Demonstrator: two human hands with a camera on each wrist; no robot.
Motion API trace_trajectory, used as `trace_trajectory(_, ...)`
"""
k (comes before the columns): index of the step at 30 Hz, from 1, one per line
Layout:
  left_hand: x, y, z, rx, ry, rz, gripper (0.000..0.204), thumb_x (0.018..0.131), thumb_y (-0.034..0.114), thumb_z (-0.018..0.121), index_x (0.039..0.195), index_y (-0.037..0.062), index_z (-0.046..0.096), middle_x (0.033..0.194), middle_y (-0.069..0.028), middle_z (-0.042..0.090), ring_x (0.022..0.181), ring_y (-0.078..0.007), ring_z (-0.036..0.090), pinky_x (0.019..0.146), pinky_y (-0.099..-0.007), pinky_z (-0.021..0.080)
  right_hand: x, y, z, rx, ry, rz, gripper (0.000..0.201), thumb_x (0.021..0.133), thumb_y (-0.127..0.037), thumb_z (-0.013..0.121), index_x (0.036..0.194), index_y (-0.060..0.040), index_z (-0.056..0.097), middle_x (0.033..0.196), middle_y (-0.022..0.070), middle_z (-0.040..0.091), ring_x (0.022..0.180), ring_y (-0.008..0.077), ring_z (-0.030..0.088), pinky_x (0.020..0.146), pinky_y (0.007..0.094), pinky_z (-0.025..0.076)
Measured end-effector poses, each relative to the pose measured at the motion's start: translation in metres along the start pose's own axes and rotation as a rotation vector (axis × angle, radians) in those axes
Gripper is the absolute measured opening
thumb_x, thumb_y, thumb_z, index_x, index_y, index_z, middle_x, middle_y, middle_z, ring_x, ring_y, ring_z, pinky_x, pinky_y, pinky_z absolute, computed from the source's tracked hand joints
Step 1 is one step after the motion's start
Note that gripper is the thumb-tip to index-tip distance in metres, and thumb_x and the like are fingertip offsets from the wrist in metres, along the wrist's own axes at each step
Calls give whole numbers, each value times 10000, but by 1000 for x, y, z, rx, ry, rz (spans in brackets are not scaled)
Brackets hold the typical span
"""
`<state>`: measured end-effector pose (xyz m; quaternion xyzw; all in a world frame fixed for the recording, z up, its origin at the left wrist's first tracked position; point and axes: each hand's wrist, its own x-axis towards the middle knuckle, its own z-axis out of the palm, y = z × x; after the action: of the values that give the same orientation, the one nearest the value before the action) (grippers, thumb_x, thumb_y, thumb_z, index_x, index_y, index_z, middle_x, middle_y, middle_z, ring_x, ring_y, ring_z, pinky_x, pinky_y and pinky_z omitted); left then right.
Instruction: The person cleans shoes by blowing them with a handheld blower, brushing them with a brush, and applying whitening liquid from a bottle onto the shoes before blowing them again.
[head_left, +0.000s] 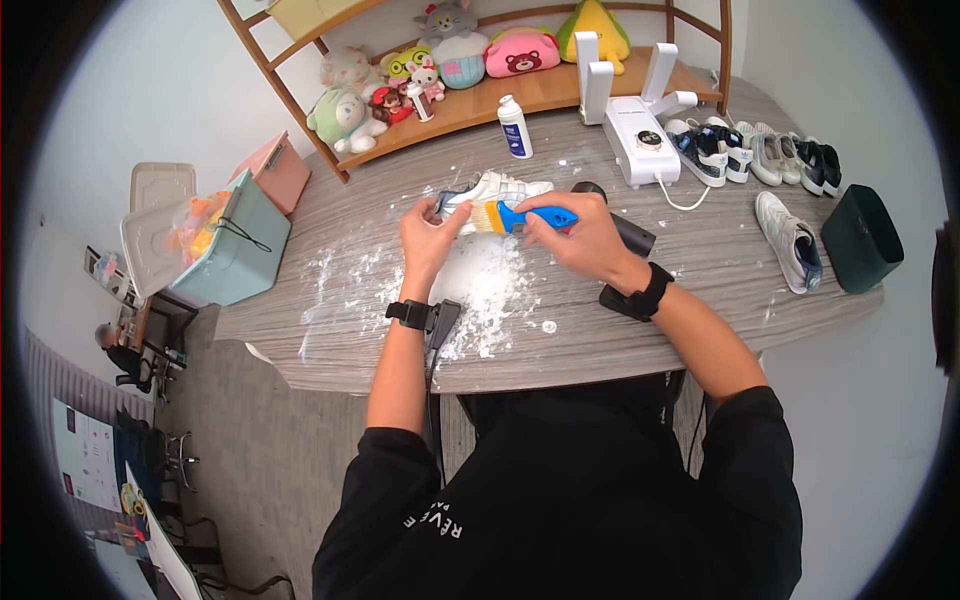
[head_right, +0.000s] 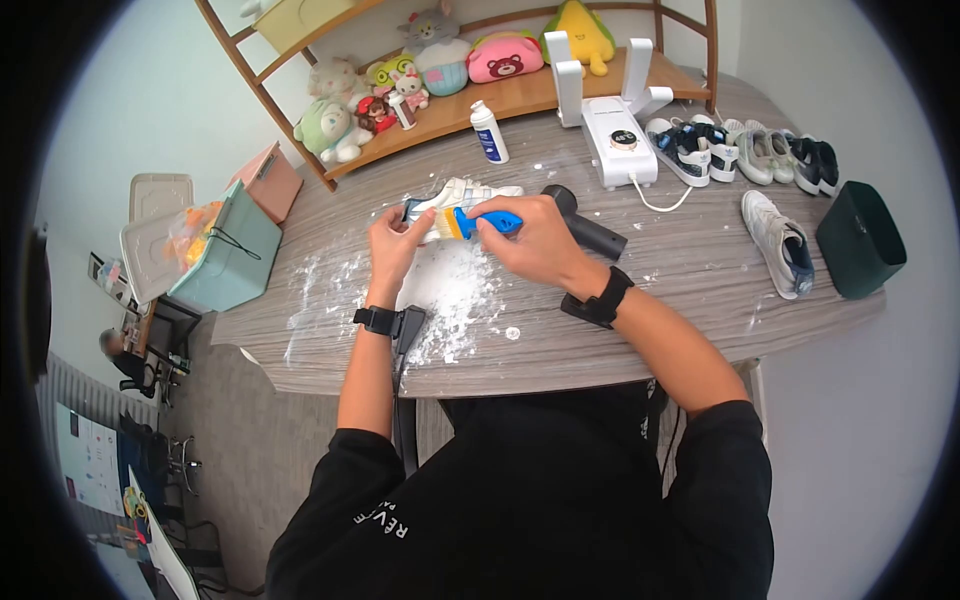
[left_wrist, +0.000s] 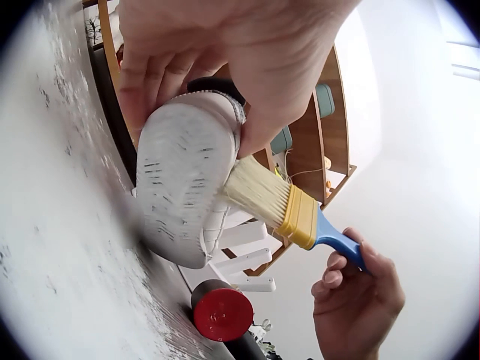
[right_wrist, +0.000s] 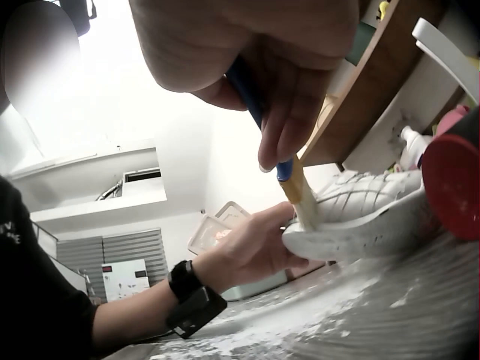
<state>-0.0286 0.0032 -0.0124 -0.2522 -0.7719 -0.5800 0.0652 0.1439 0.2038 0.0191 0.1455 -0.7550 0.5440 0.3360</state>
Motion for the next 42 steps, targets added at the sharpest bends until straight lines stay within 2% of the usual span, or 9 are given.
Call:
trace_trajectory(7,1,2,-2,-97,10,-95,498,846,338,857,1008,-95,671,716,-42,648,616,-75,590,516,-238,502,17,29,-40,-10,122,236,197,906,-103,664,1005,47,746,732,162,736,643,175,733,604,306,559)
trace_trajectory(10,0,7,-3,-113,24,-139,481,856,332,848,1000,-90,667,728,-56,664,617,-82,597,526,-243,511,21,32,-47,-354,228,63,201,871,-138,682,944,37,751,714,194,714,595,283,708,613,359,559)
trace_trajectory(13,-3,11,0,-121,35,-121,455,863,324,842,971,-80,663,727,-62,671,611,-84,599,526,-246,509,16,26,-39,-540,140,-53,179,873,-127,683,933,31,742,768,189,724,644,302,713,642,367,564)
trace_trajectory(21,-2,5,0,-128,4,-28,428,858,295,848,956,-74,654,717,-55,669,587,-77,589,511,-236,484,-2,-2,-2,-287,-63,-260,186,916,-44,671,1087,4,725,866,156,716,702,256,713,668,320,550)
trace_trajectory(26,0,-4,0,-124,-3,-9,416,862,273,839,965,-83,650,713,-53,666,596,-79,592,519,-237,465,-3,-1,-2,72,-123,-3,195,978,-57,628,1136,19,714,906,114,741,807,146,736,692,288,563)
trace_trajectory(31,-1,5,-3,-89,-41,-53,427,870,283,835,1007,-81,658,785,-59,687,645,-85,600,575,-248,481,14,23,-31,49,69,224,206,956,-84,639,1108,20,733,863,141,756,720,172,740,625,301,557)
trace_trajectory(34,-4,8,-2,-32,-27,-3,461,858,286,846,1046,-94,666,838,-83,709,697,-94,620,617,-253,501,21,30,-40,-345,235,-59,199,927,-100,659,1050,35,738,910,211,746,700,258,722,607,333,550)
trace_trajectory(38,-3,-1,2,68,-47,156,535,810,271,884,1135,-100,677,873,-111,728,761,-131,653,669,-268,525,15,16,-29,-347,97,-34,204,919,-85,663,1068,37,731,907,203,741,718,275,717,622,331,554)
trace_trajectory(42,-2,-1,0,54,-85,155,568,788,272,897,1190,-69,685,917,-113,737,797,-158,666,706,-289,547,9,-9,-25,-126,64,42,195,944,-82,652,1083,27,733,864,147,737,717,195,724,659,290,562)
